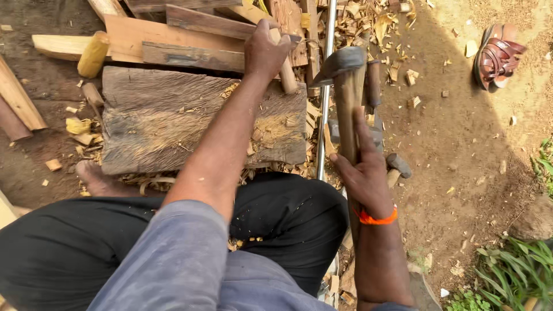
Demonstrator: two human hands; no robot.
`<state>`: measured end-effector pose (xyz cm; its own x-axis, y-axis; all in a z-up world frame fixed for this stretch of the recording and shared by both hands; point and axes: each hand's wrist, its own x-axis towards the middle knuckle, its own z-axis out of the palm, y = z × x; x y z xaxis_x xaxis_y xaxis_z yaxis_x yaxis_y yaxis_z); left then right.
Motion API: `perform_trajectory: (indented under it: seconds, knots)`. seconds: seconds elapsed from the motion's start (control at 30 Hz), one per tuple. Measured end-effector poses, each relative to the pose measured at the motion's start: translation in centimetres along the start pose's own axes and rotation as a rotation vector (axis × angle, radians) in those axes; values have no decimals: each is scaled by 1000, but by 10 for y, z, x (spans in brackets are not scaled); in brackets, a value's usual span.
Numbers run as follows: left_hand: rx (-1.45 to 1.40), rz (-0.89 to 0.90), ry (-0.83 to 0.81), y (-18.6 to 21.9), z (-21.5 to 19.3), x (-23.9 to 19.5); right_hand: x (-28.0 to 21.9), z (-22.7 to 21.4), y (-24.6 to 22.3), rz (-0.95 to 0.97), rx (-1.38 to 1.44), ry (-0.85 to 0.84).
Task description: The person sits on the ground and uses a hammer and chisel to carve a small wooden dowel. They repeatedly strike the chisel to shape the wood, occasionally rotating the dowel to work on different sides.
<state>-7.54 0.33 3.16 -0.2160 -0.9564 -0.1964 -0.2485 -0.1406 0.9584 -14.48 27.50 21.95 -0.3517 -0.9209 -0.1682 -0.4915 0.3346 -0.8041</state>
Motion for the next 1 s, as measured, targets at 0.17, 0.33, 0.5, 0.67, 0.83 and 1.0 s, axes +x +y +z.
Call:
perform_trajectory:
  seconds: [0.17, 0.33, 0.5, 0.67, 0.83, 1.0]
  knots:
    - [189, 198, -230, 18, -104, -75, -50, 12, 2, 102, 172, 54]
    - [656, 113, -499, 19, -177, -169, -40, 34, 12, 148, 140, -51]
    - [1235, 487, -422, 27, -159, -198, -46, 29, 11, -45, 118, -13]
    - [735, 440, -521, 26, -151, -266, -55, 38, 7, 118, 145, -18]
    - [-339, -102, -583, 31, -205, -275, -52, 37, -1, -650, -152, 113]
    - [-530, 235, -512, 22, -256, -269, -78, 71, -34, 20, 57, -105]
